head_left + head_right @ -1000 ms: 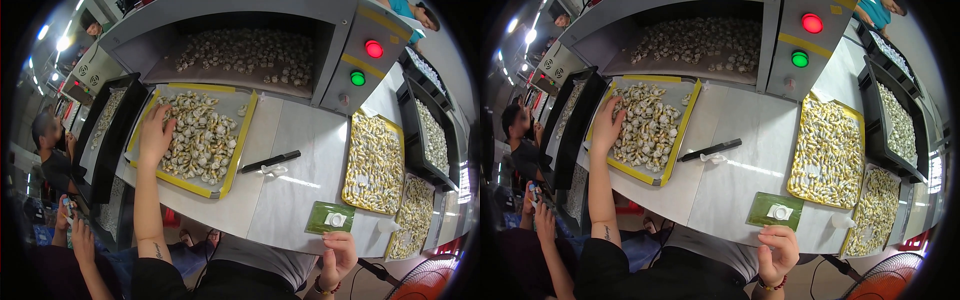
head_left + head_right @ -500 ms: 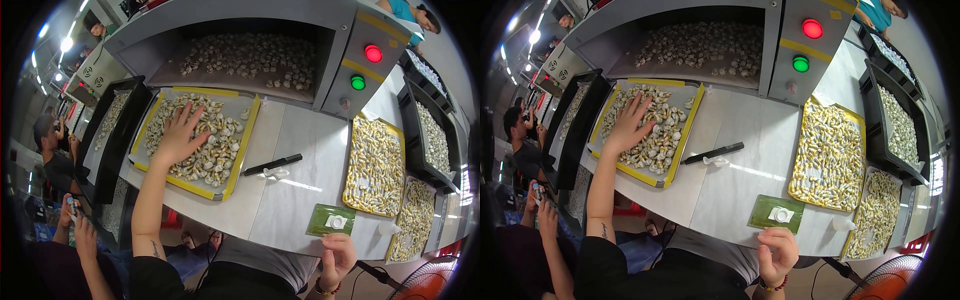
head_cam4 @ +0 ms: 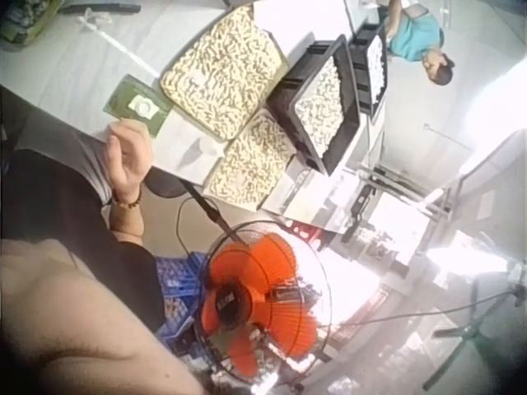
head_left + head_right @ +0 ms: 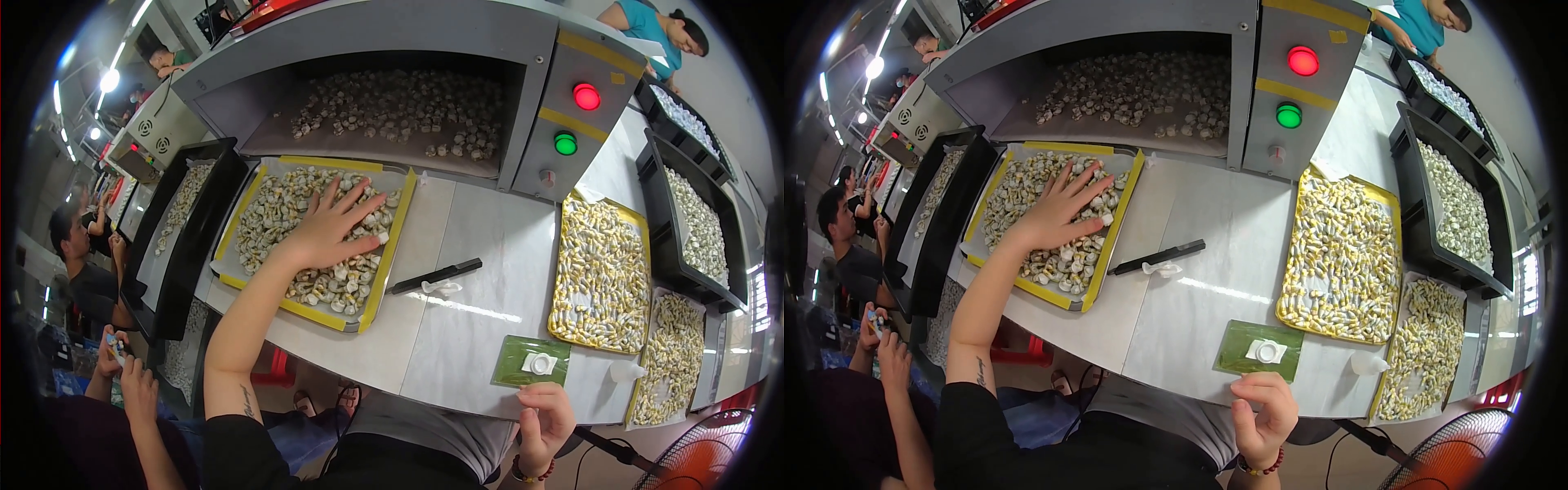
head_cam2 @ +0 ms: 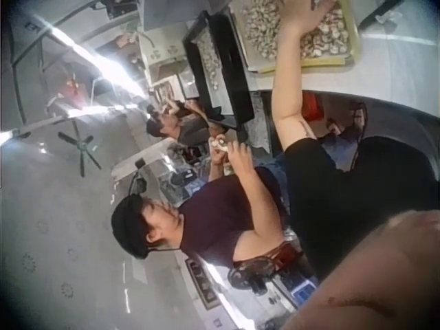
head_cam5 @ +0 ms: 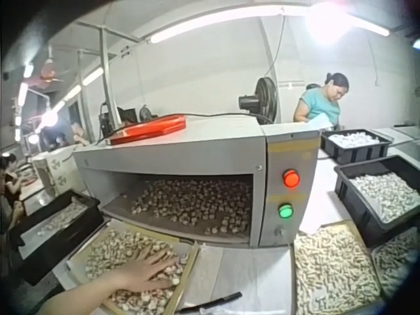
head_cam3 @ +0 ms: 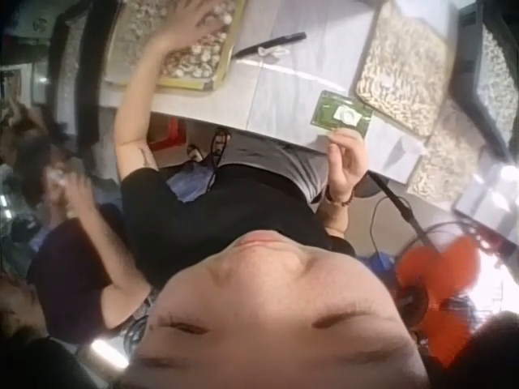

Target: The person inspects, sorts, and assembles small plastic parts by hand at a factory workstation, placing them into a sorting tray and a collection bin.

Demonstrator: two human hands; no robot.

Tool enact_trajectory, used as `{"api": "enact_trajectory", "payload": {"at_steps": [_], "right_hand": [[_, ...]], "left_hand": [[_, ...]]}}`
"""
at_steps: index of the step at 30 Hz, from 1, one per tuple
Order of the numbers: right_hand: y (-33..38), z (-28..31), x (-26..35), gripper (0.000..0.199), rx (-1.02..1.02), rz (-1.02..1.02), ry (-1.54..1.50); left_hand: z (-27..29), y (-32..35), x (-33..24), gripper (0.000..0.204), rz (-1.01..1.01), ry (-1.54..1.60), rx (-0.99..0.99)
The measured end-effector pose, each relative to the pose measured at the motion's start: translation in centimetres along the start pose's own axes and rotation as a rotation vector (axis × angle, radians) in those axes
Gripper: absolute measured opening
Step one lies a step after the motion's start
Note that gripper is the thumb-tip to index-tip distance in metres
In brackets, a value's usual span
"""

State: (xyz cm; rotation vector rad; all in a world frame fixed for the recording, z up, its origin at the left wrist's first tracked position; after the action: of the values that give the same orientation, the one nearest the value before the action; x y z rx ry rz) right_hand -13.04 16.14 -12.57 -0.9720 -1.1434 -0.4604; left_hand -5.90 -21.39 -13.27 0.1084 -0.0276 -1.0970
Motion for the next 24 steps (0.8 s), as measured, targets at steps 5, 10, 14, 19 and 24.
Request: {"api": "enact_trajectory", "payload": {"at_steps": [5,10,14,19,24], "right_hand": [[0.5,0.4,0.1,0.010,0.003,-0.001,-0.008],[1.2,1.5,0.1,0.011,-0.023,-0.015,0.015],[1.4,2.2,0.4,0.012,-0.053,-0.016,0.031],[1.8,4.0,1.1,0.012,-0.089,0.035,0.104],[1.1,6.5,1.2,0.013,-0.159,0.131,0.144]], "left_hand": [[0.7,-2.1,0.0,0.063,0.080,0.073,0.187],[4.6,-8.8,6.5,0.042,0.029,0.426,-0.431],[3.8,-13.2,8.6,0.031,0.259,0.321,-0.380],[2.6,-16.7,7.6,0.025,0.179,0.207,-0.510],[7.9,-10.6,6.9,0.015,0.005,0.436,-0.574]]}}
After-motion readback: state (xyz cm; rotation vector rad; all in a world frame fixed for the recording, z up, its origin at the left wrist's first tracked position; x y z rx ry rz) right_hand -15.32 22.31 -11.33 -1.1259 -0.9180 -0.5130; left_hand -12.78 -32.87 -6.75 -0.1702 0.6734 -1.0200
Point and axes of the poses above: each hand's wrist, its own y-axis away from the middle knuckle, its own z-axis out of the back of the hand, x = y × z, the point moved 8 cm from there along -y, towards the middle knuckle, and after that the axes turned 6 degrees about z, right-handed, at the moved point
